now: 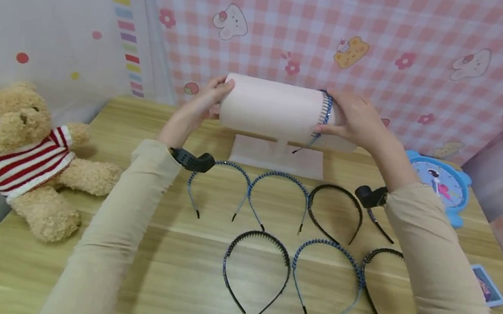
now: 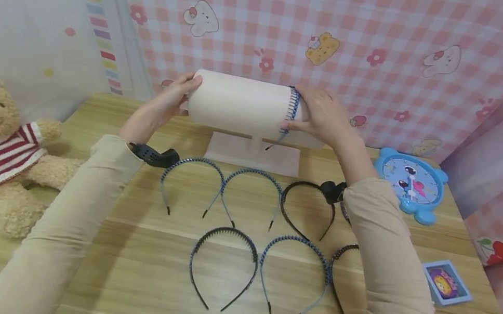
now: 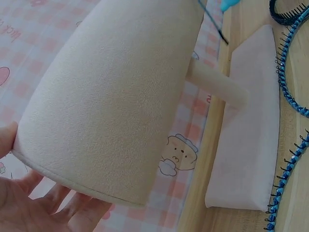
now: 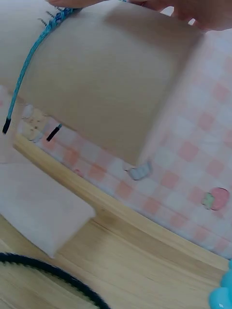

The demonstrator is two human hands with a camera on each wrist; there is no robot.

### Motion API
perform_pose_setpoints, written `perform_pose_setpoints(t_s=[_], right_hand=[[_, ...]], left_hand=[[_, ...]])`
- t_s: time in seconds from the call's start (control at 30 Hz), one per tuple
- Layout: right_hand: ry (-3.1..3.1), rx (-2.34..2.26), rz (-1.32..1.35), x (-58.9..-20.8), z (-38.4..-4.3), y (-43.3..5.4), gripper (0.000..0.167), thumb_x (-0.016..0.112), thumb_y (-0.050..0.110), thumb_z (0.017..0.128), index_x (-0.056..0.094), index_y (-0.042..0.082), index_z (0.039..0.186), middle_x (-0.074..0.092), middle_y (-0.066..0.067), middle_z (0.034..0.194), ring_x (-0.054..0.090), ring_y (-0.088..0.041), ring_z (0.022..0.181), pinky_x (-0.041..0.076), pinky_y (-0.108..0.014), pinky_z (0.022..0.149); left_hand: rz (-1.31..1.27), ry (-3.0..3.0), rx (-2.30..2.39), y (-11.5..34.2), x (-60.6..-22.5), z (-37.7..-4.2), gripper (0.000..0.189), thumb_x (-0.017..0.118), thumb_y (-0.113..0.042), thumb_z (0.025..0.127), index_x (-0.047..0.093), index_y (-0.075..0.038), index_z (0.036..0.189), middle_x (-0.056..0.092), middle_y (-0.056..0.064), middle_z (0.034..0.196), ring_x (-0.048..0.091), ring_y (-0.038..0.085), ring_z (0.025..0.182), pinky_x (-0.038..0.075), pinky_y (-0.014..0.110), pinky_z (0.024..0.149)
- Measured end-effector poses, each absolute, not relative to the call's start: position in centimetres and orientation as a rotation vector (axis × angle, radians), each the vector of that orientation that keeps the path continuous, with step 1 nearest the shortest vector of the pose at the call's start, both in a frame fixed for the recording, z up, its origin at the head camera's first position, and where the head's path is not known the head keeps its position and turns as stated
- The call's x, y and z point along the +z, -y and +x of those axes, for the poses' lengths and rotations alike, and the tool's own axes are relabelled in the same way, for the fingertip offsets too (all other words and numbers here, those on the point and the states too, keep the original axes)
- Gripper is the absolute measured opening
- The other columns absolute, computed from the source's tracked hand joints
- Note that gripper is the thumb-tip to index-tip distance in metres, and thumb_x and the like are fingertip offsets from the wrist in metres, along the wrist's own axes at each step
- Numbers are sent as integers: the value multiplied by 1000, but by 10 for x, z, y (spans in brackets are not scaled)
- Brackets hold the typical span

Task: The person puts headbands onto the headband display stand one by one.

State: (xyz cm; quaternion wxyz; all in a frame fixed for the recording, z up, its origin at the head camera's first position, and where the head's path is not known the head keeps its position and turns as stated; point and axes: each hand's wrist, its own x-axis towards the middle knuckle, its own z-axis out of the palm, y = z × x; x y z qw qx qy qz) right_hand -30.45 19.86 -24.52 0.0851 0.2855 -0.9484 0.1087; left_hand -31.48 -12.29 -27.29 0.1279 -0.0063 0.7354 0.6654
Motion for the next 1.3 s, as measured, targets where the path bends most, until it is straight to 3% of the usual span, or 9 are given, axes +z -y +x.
perform_pose_setpoints(t_s=[0.2, 0.77, 1.1, 1.3], right_hand=[[2796, 388, 927, -248, -308, -173, 87, 73, 41, 74, 33, -1, 139, 42, -22, 137, 39, -37, 127, 27, -47, 109], [2829, 320, 1014, -243, -308, -114, 91, 66, 52, 77, 28, -1, 141, 35, -21, 143, 33, -36, 132, 22, -47, 112], [2859, 247, 1038, -249, -308, -80, 95, 58, 59, 79, 18, 4, 145, 20, -14, 151, 20, -29, 140, 11, -51, 113], [2848, 280, 1068, -249, -307, -66, 95, 58, 60, 79, 17, 6, 146, 16, -11, 153, 17, -27, 141, 15, -50, 113]], left_hand=[[4, -2146, 1937, 120, -275, -312, 68, 43, -49, 92, 12, -25, 147, 19, 5, 150, 26, 25, 135, 32, 47, 106], [14, -2155, 1921, 121, -273, -305, 67, 40, -47, 94, 7, -24, 147, 16, 7, 151, 23, 26, 136, 32, 49, 106], [38, -2153, 1907, 123, -274, -303, 65, 39, -47, 94, 9, -23, 146, 17, 5, 150, 23, 26, 136, 30, 50, 106], [64, -2138, 1904, 120, -275, -300, 64, 38, -47, 94, 9, -23, 146, 17, 4, 150, 22, 26, 137, 30, 49, 106]])
